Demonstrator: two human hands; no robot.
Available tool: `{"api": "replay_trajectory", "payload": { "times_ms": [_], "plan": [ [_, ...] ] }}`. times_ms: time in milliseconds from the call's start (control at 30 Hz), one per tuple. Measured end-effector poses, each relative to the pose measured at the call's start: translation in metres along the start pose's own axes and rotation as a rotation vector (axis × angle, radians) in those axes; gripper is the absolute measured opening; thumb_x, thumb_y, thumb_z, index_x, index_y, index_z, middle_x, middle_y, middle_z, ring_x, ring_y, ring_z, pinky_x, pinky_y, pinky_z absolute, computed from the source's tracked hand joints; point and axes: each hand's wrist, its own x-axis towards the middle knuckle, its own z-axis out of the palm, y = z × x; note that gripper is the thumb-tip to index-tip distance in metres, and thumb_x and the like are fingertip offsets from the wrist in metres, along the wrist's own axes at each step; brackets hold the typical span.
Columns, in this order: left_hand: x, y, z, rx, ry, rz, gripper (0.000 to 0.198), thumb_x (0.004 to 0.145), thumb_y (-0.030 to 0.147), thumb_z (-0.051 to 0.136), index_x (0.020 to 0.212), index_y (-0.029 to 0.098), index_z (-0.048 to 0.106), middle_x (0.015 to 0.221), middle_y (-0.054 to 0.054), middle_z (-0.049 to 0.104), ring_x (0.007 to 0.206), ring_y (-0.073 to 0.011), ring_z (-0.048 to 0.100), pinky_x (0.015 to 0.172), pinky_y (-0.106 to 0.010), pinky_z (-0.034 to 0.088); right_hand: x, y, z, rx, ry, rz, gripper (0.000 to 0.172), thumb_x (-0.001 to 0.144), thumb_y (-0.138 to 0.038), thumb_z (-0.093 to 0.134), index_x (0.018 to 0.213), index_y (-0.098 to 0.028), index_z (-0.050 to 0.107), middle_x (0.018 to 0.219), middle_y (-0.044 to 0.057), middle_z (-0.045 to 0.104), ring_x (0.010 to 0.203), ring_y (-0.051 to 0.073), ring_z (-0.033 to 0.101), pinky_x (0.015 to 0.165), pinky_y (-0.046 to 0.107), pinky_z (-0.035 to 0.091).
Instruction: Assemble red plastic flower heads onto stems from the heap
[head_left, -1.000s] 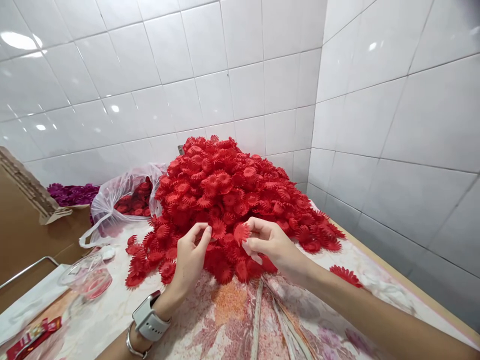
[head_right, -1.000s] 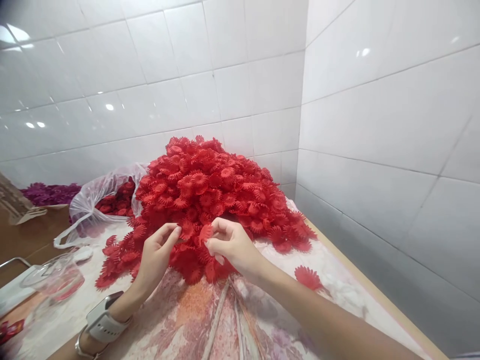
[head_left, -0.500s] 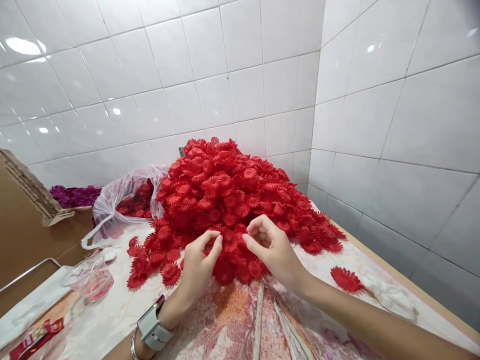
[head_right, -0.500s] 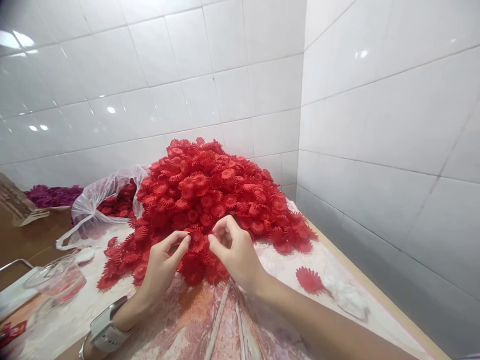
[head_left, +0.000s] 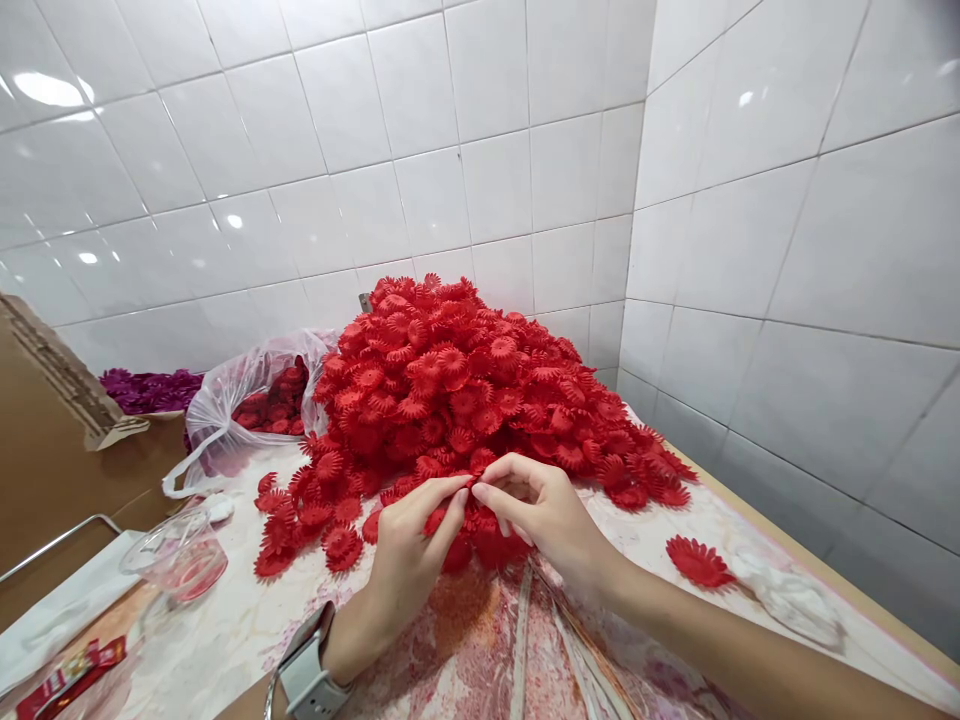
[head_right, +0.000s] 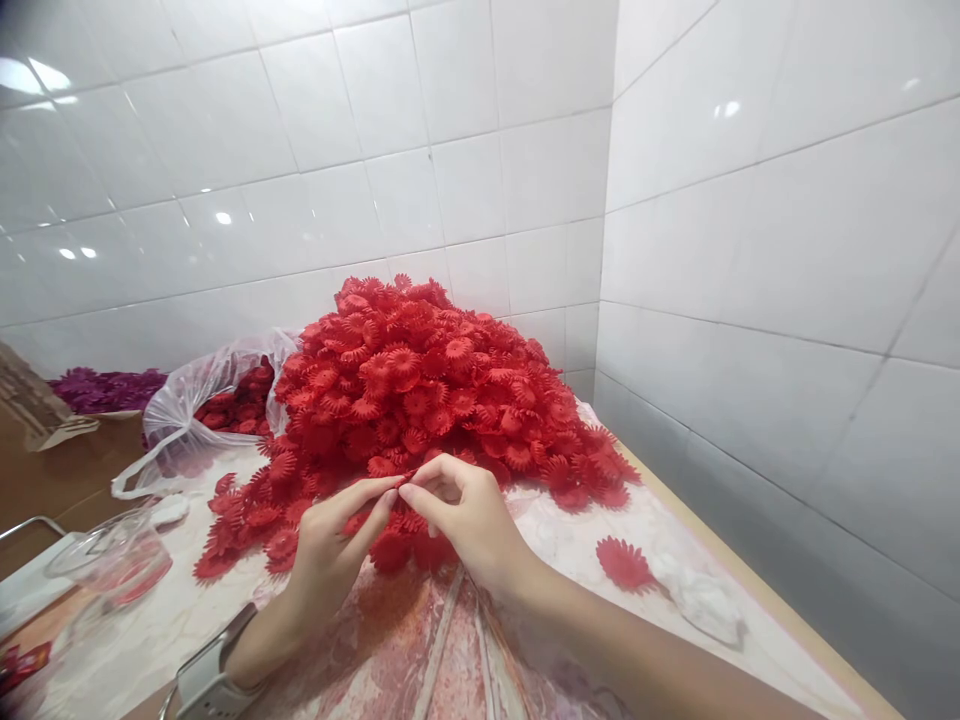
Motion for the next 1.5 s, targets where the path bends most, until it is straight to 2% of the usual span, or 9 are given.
{"api": "replay_trajectory", "payload": {
  "times_ms": [167, 300, 400, 600, 800, 933, 1067, 1267, 1500],
  "plan": [
    [0.002, 0.003, 0.002, -0.196, -0.002, -0.19, 0.017, 0.081, 0.027, 0.062, 0.091, 0.022, 0.075, 0.087, -0.004, 0.077, 0.078, -0.0196, 0.07, 0.077, -0.029, 0.054, -0.001, 0.0, -0.001, 0.01, 0.063, -0.007, 0.012, 0.077, -0.03, 0.065, 0.075, -0.02, 0.058, 0.059, -0.006, 0.054, 0.05, 0.01, 0.046, 0.047, 0.024, 0.034],
    [0.007, 0.005, 0.005, -0.574, 0.013, -0.464, 0.016, 0.071, 0.031, 0.071, 0.084, 0.021, 0.074, 0.085, -0.001, 0.076, 0.079, -0.0176, 0.068, 0.075, -0.028, 0.056, 0.0, 0.001, -0.002, -0.018, 0.142, -0.067, 0.011, 0.077, -0.026, 0.064, 0.086, -0.02, 0.061, 0.08, -0.001, 0.061, 0.066, 0.012, 0.053, 0.06, 0.025, 0.043],
    [0.009, 0.007, 0.007, -0.708, 0.043, -0.56, 0.02, 0.062, 0.03, 0.078, 0.079, 0.02, 0.073, 0.079, 0.001, 0.075, 0.076, -0.0149, 0.067, 0.073, -0.025, 0.056, 0.003, 0.001, -0.003, 0.001, 0.2, -0.081, 0.016, 0.073, -0.023, 0.066, 0.087, -0.021, 0.058, 0.087, 0.0, 0.06, 0.068, 0.012, 0.053, 0.065, 0.027, 0.045],
    [0.009, 0.009, 0.007, -0.732, 0.009, -0.554, 0.026, 0.06, 0.024, 0.079, 0.085, 0.021, 0.071, 0.082, 0.0, 0.074, 0.079, -0.0159, 0.067, 0.074, -0.026, 0.056, 0.004, -0.002, -0.003, 0.034, 0.184, -0.027, 0.018, 0.072, -0.03, 0.066, 0.083, -0.02, 0.056, 0.078, 0.0, 0.06, 0.06, 0.012, 0.05, 0.052, 0.025, 0.039],
    [0.008, 0.01, 0.005, -0.68, -0.073, -0.515, 0.032, 0.063, 0.021, 0.077, 0.095, 0.023, 0.071, 0.101, -0.003, 0.072, 0.09, -0.0188, 0.066, 0.08, -0.029, 0.053, 0.004, -0.006, -0.004, 0.057, 0.171, -0.025, 0.02, 0.071, -0.035, 0.068, 0.08, -0.02, 0.058, 0.071, -0.002, 0.058, 0.053, 0.01, 0.044, 0.044, 0.024, 0.029],
    [0.007, 0.009, 0.005, -0.644, -0.042, -0.515, 0.045, 0.062, 0.021, 0.079, 0.106, 0.026, 0.069, 0.109, -0.003, 0.067, 0.102, -0.0198, 0.061, 0.084, -0.027, 0.051, 0.005, -0.009, -0.005, 0.109, 0.161, 0.0, 0.024, 0.067, -0.037, 0.071, 0.074, -0.02, 0.057, 0.058, -0.006, 0.052, 0.047, 0.009, 0.039, 0.043, 0.024, 0.027],
    [0.007, 0.009, 0.005, -0.715, -0.016, -0.571, 0.046, 0.064, 0.029, 0.08, 0.107, 0.025, 0.066, 0.094, -0.001, 0.066, 0.095, -0.0171, 0.061, 0.079, -0.025, 0.053, 0.005, -0.01, -0.005, 0.119, 0.156, -0.002, 0.022, 0.067, -0.036, 0.071, 0.071, -0.02, 0.057, 0.052, -0.007, 0.048, 0.046, 0.009, 0.038, 0.044, 0.025, 0.027],
    [0.009, 0.011, 0.007, -0.875, 0.022, -0.591, 0.037, 0.063, 0.042, 0.08, 0.085, 0.021, 0.06, 0.067, 0.006, 0.058, 0.066, -0.008, 0.059, 0.07, -0.02, 0.054, 0.004, -0.011, -0.004, 0.103, 0.133, -0.004, 0.018, 0.069, -0.033, 0.069, 0.07, -0.019, 0.058, 0.05, -0.007, 0.047, 0.047, 0.01, 0.038, 0.046, 0.025, 0.03],
    [0.01, 0.006, 0.007, -0.873, 0.038, -0.581, 0.033, 0.063, 0.042, 0.08, 0.083, 0.02, 0.066, 0.071, 0.006, 0.059, 0.065, -0.0072, 0.058, 0.071, -0.02, 0.055, 0.005, -0.011, -0.005, 0.11, 0.145, 0.006, 0.02, 0.067, -0.035, 0.069, 0.073, -0.02, 0.056, 0.051, -0.007, 0.048, 0.046, 0.01, 0.039, 0.045, 0.024, 0.029]
  ]
}}
